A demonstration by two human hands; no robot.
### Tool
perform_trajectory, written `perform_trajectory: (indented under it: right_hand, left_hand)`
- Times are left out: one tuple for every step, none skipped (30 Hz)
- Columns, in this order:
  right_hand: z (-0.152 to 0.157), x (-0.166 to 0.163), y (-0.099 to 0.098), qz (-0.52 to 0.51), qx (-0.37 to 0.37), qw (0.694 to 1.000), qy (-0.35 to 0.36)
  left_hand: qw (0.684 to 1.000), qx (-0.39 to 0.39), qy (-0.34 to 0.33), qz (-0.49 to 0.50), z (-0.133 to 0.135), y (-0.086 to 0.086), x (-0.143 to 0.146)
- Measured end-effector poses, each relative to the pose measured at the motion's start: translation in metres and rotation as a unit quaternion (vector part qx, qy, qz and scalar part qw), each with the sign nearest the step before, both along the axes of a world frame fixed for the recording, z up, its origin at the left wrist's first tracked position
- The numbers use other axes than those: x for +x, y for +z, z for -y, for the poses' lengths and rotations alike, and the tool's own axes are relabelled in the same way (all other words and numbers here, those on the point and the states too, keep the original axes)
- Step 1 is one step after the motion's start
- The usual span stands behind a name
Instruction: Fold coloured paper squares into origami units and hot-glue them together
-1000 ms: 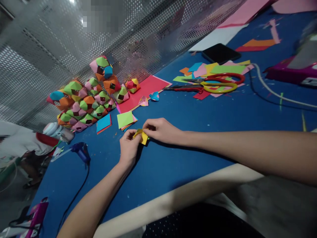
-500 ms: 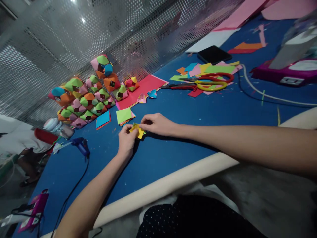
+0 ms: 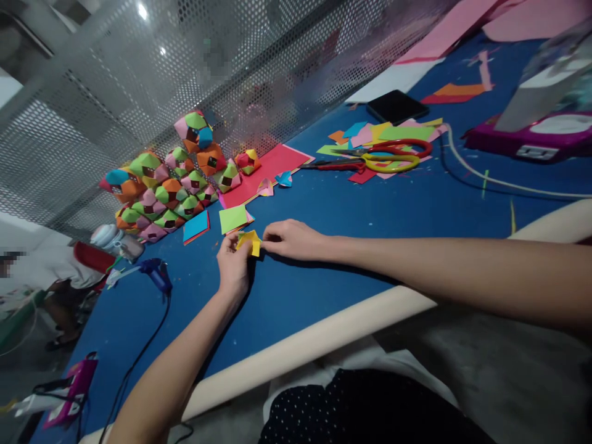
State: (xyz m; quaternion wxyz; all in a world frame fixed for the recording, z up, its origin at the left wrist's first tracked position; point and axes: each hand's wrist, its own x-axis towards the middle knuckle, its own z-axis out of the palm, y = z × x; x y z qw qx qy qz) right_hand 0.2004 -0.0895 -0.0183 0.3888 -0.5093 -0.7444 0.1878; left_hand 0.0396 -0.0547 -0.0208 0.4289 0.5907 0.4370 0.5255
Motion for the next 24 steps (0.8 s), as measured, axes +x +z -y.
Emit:
perform_trajectory:
  right_hand:
    - [0.0,-0.001,-0.001,-0.004,0.008,1.0,-0.003]
    - [-0.001,-0.002,-0.001,-0.009,0.015,1.0,-0.009]
    - [-0.002,-0.002,-0.002,-0.014,0.021,1.0,-0.017]
    - [-0.003,-0.002,-0.002,-0.017,0.027,0.999,-0.025]
    - [-0.003,-0.001,-0.002,-0.019,0.032,0.999,-0.032]
    - [-0.004,0.0,-0.003,-0.021,0.037,0.998,-0.038]
    - [-0.004,0.001,-0.003,-0.021,0.041,0.998,-0.042]
    - [-0.004,0.002,-0.003,-0.02,0.046,0.998,-0.044]
    - [-0.005,0.002,-0.003,-0.02,0.051,0.997,-0.045]
    - [-0.005,0.003,-0.003,-0.02,0.056,0.997,-0.045]
    - [-0.005,0.003,-0.003,-0.021,0.062,0.997,-0.043]
    - [-0.005,0.004,-0.003,-0.023,0.066,0.997,-0.039]
    - [-0.005,0.004,-0.003,-0.025,0.07,0.997,-0.035]
    - [-0.005,0.004,-0.003,-0.026,0.074,0.996,-0.03]
    - [-0.005,0.004,-0.004,-0.025,0.078,0.996,-0.025]
    - [-0.006,0.004,-0.004,-0.021,0.081,0.996,-0.021]
    - [-0.006,0.005,-0.005,-0.015,0.086,0.996,-0.017]
    - [-0.006,0.005,-0.005,-0.006,0.091,0.996,-0.016]
    - [-0.006,0.006,-0.006,0.003,0.097,0.995,-0.016]
    - [-0.005,0.006,-0.006,0.014,0.105,0.994,-0.016]
    - [-0.005,0.007,-0.005,0.023,0.111,0.993,-0.016]
    - [-0.005,0.007,-0.005,0.027,0.115,0.993,-0.016]
    - [-0.005,0.008,-0.003,0.025,0.115,0.993,-0.016]
    - [-0.004,0.008,-0.002,0.015,0.11,0.994,-0.016]
  left_hand:
    - [1.0,-0.001,-0.004,-0.008,0.001,0.0,0.0]
    - [1.0,-0.003,-0.007,-0.017,0.002,0.0,0.0]
    - [1.0,-0.006,-0.008,-0.027,0.003,0.001,0.001]
    - [0.999,-0.008,-0.008,-0.036,0.004,0.001,0.001]
    - [0.999,-0.01,-0.008,-0.043,0.005,0.001,0.002]
    - [0.999,-0.011,-0.009,-0.049,0.006,0.001,0.002]
    - [0.998,-0.012,-0.011,-0.056,0.007,0.002,0.002]
    - [0.998,-0.012,-0.015,-0.064,0.008,0.002,0.002]
    - [0.997,-0.011,-0.019,-0.071,0.009,0.003,0.002]
    - [0.997,-0.009,-0.024,-0.077,0.009,0.003,0.002]
    - [0.996,-0.007,-0.028,-0.083,0.009,0.003,0.002]
    - [0.996,-0.006,-0.031,-0.088,0.009,0.003,0.002]
    - [0.996,-0.005,-0.031,-0.089,0.009,0.003,0.002]
    - [0.996,-0.004,-0.03,-0.087,0.008,0.003,0.002]
    - [0.996,-0.004,-0.03,-0.083,0.008,0.003,0.002]
    - [0.996,-0.006,-0.033,-0.077,0.007,0.003,0.002]
    - [0.996,-0.008,-0.041,-0.074,0.007,0.003,0.002]
    - [0.996,-0.01,-0.051,-0.073,0.007,0.003,0.002]
    - [0.995,-0.013,-0.062,-0.075,0.007,0.002,0.002]
    - [0.994,-0.016,-0.071,-0.079,0.007,0.002,0.002]
    - [0.993,-0.017,-0.077,-0.083,0.007,0.002,0.002]
    - [0.993,-0.016,-0.079,-0.085,0.008,0.002,0.002]
    - [0.993,-0.014,-0.078,-0.084,0.008,0.002,0.002]
    - [0.994,-0.012,-0.074,-0.08,0.008,0.002,0.002]
